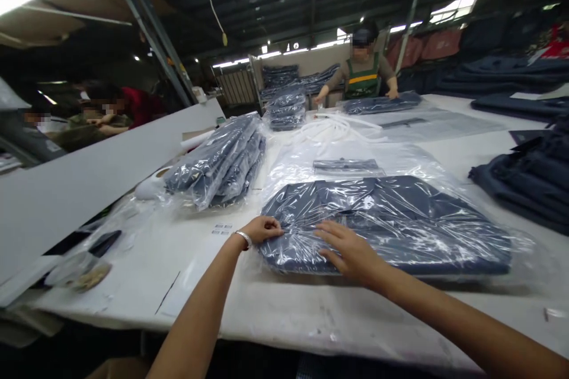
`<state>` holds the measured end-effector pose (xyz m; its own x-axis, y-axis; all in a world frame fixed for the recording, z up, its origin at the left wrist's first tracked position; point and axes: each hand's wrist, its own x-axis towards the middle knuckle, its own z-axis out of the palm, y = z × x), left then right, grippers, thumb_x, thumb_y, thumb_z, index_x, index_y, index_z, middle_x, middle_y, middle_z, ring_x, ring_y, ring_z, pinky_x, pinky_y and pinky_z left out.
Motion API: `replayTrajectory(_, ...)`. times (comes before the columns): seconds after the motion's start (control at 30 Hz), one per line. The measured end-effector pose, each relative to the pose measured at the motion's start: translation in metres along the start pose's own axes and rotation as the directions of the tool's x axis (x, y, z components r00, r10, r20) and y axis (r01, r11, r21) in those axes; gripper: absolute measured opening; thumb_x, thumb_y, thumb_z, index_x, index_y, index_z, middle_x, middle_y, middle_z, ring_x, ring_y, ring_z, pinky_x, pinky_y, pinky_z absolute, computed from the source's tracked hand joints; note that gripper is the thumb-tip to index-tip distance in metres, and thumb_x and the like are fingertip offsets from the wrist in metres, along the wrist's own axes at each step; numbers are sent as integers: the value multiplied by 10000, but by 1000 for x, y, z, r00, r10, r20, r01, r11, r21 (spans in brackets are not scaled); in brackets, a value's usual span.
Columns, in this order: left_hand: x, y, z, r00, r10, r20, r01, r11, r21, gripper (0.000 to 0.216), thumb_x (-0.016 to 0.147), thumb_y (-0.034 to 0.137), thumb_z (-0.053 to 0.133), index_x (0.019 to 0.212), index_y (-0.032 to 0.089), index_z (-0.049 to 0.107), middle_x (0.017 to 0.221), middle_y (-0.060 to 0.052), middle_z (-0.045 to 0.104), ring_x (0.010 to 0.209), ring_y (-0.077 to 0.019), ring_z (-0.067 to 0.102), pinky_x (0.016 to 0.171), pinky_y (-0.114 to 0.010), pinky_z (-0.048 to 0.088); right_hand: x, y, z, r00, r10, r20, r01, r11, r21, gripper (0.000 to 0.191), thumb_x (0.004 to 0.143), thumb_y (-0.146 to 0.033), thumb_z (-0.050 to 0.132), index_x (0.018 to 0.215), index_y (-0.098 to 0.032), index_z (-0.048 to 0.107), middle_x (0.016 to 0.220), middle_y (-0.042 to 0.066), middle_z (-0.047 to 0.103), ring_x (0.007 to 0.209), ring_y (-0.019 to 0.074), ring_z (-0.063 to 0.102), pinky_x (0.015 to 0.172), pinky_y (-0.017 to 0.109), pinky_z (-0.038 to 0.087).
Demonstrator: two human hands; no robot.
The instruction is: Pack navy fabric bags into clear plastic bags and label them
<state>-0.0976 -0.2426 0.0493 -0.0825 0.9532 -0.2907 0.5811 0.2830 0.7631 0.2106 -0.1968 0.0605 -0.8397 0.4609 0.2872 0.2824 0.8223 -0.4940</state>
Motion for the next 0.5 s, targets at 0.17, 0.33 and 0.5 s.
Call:
replayTrajectory(0.17,-5,13,-33,993,3,-116,22,977,213,426,576,567,763,689,162,697,605,-4,651,592,-160,581,588,-268,458,-106,-19,-1,908,309,285,-420,676,606,412,928,-514,547,1144,-200,703,1087,112,720,957,256,685,877,403,549)
replayTrajectory(0.33,-25,52,-18,868,169,-467,55,901,430,423,905,499,450,1043,173,681,1021,-121,722,959,-257,655,889,-404,485,-159,8,5,636,618,461,-387,-262,884,588,823,-516,703,1256,-135,591,1339,175,587,1203,267,594,1032,362,500)
replayTrajectory(0.5,-27,62,82,876,430,-219,-179,710,681,520,955,501,399,1430,292,434,1501,-58,469,1378,-236,427,1138,-429,341,-140,7,-3,603,694,393,-65,-449,891,624,818,-459,732,1293,-129,498,1461,207,441,1371,293,417,1098,380,447)
